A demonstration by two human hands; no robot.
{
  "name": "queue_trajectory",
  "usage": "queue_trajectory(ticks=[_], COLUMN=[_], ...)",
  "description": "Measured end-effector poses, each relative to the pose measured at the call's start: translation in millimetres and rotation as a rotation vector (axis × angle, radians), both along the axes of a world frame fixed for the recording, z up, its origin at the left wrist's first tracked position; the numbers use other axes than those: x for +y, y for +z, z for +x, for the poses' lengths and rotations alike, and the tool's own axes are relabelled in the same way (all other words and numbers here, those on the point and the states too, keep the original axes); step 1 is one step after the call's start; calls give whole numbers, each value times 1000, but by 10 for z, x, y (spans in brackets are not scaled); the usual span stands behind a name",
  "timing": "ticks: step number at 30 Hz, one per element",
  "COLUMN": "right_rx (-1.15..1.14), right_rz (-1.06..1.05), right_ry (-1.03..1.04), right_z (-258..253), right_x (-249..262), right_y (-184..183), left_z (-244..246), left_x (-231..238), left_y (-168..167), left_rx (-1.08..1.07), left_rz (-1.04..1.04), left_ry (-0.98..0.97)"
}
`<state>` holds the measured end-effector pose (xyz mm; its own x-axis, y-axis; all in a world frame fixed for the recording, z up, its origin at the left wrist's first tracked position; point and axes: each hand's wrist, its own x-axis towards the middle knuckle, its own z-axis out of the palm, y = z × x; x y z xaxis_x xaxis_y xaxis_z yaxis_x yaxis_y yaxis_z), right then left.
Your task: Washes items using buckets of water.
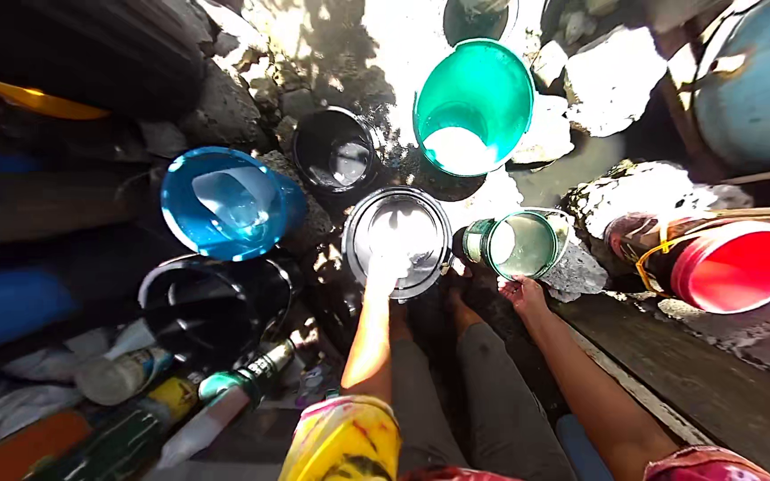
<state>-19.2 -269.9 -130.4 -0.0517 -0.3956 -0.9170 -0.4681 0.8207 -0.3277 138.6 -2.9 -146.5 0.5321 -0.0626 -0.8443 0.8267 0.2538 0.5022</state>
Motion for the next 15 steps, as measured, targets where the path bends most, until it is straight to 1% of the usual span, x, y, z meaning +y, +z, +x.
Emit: queue_trajectory(ticks=[2,4,5,6,7,8,9,10,11,12,13,14,15], right_rx=[26,37,32,24,17,4,-9,-19,-26,-32,-38,-43,-47], right_rz=[11,6,-5,-18,-28,-44,-68,-89,-112,-134,-157,-177,-193], right_ry=[28,72,95,115,138,170,199,227,253,277,308,338,366], right_z=[-28,-37,-51,-72,-117,-136,-135,-146,-169,-197,-220,-231,-238], right_x=[-17,-59,-80,-108,-132,-150,-158,-163,-173,-175,-165,-153,-140], right_y=[332,607,721,831,944,1056,1158,1258,1353,1443,1523,1596,1667], left_z=[-76,-120,-132,-118,-62,144,218,209,174,130,109,86,5], left_x=[-135,-282,-382,-511,-706,-974,-1177,-1270,-1318,-1341,-1335,-1277,-1139], left_y=[124,249,422,710,1176,1829,2280,2615,2831,2932,2939,2855,2642], left_rx=[44,-45,-123,-173,-132,84,118,99,65,24,-2,-55,-193], left_rz=[9,66,113,169,249,342,450,473,487,504,530,515,398], left_ry=[-16,-41,-55,-91,-126,-144,-177,-200,-214,-229,-223,-209,-164])
